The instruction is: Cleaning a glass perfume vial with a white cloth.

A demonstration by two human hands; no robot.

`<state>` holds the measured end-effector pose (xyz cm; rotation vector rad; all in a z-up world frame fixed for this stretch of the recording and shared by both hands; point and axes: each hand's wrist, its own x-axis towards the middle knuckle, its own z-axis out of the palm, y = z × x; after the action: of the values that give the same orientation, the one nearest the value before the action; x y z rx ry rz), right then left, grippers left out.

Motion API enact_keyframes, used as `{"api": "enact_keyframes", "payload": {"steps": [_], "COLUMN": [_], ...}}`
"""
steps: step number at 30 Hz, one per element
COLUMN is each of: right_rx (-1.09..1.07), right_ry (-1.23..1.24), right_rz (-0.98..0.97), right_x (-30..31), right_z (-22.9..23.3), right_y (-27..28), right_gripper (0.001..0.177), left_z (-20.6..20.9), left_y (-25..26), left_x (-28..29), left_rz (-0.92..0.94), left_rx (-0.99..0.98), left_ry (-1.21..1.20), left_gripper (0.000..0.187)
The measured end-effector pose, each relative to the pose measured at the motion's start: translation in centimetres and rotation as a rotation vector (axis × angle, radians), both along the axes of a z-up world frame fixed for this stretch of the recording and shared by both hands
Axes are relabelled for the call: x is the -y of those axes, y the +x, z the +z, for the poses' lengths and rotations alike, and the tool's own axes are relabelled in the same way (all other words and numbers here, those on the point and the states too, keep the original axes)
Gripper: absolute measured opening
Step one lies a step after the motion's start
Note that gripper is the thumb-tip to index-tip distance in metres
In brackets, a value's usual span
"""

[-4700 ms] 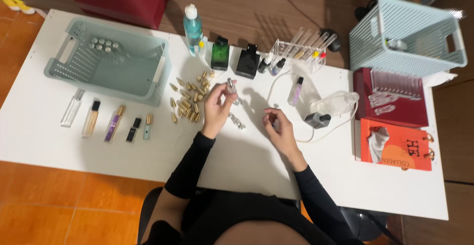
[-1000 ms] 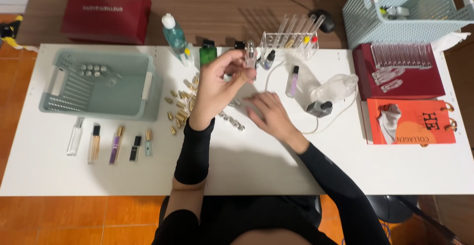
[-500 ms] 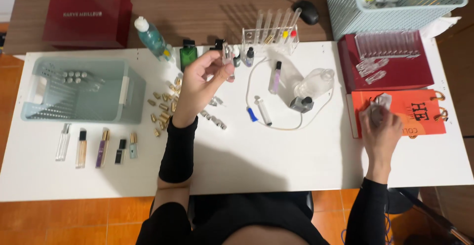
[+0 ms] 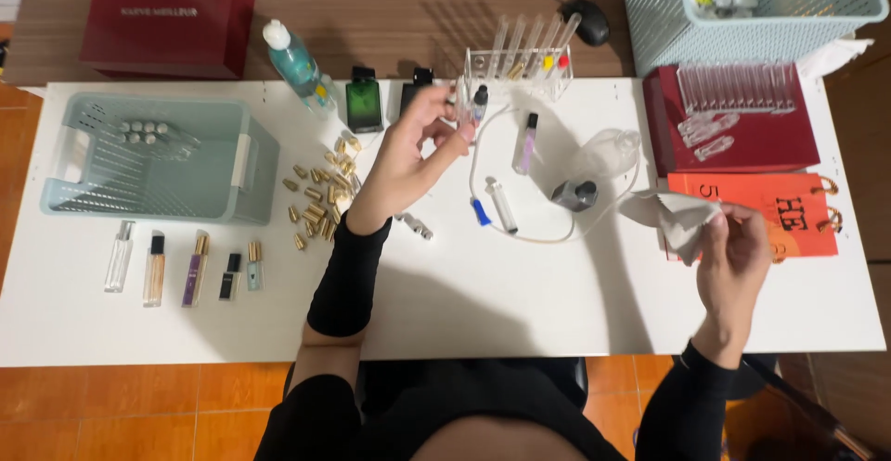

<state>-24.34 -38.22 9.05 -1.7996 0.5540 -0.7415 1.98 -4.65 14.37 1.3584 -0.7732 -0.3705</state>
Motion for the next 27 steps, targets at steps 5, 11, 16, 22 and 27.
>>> {"api": "enact_keyframes", "payload": {"steps": [5,11,16,22,27], "right_rx": [0.017,-0.216,-0.28,-0.326,-0.148], "right_ry": [0.032,0.072,-0.056,-0.831,-0.752], "right_rz": [0.172,0.318,0.123,-0.11,0.45], "right_x": [-2.6,-5.4,-2.0,-4.4,-14.2], "right_z": [-1.1,-0.5,-2.1,-2.9,-1.0], "right_y": [2.8,3.7,0.2,1.2,11.0], "right_gripper": [0.015,0.014,0.013,0.017,0.028], "left_z": [1.7,-0.2,0.4,0.9,2.0], "left_y": [-0.1,1.7,2.5,2.5,1.8], "left_x": [-1.1,-3.9,-7.4,-8.0,-7.3], "left_rz": [0.015,0.026,0.197,0.26,0.242], "left_rx": [0.089,0.158,0.168,0.273,0.26], "left_ry": [-0.055,-0.087,-0.119,-0.09,-0.047], "left_gripper": [0.067,0.066,0.061,0.019,0.051]}}
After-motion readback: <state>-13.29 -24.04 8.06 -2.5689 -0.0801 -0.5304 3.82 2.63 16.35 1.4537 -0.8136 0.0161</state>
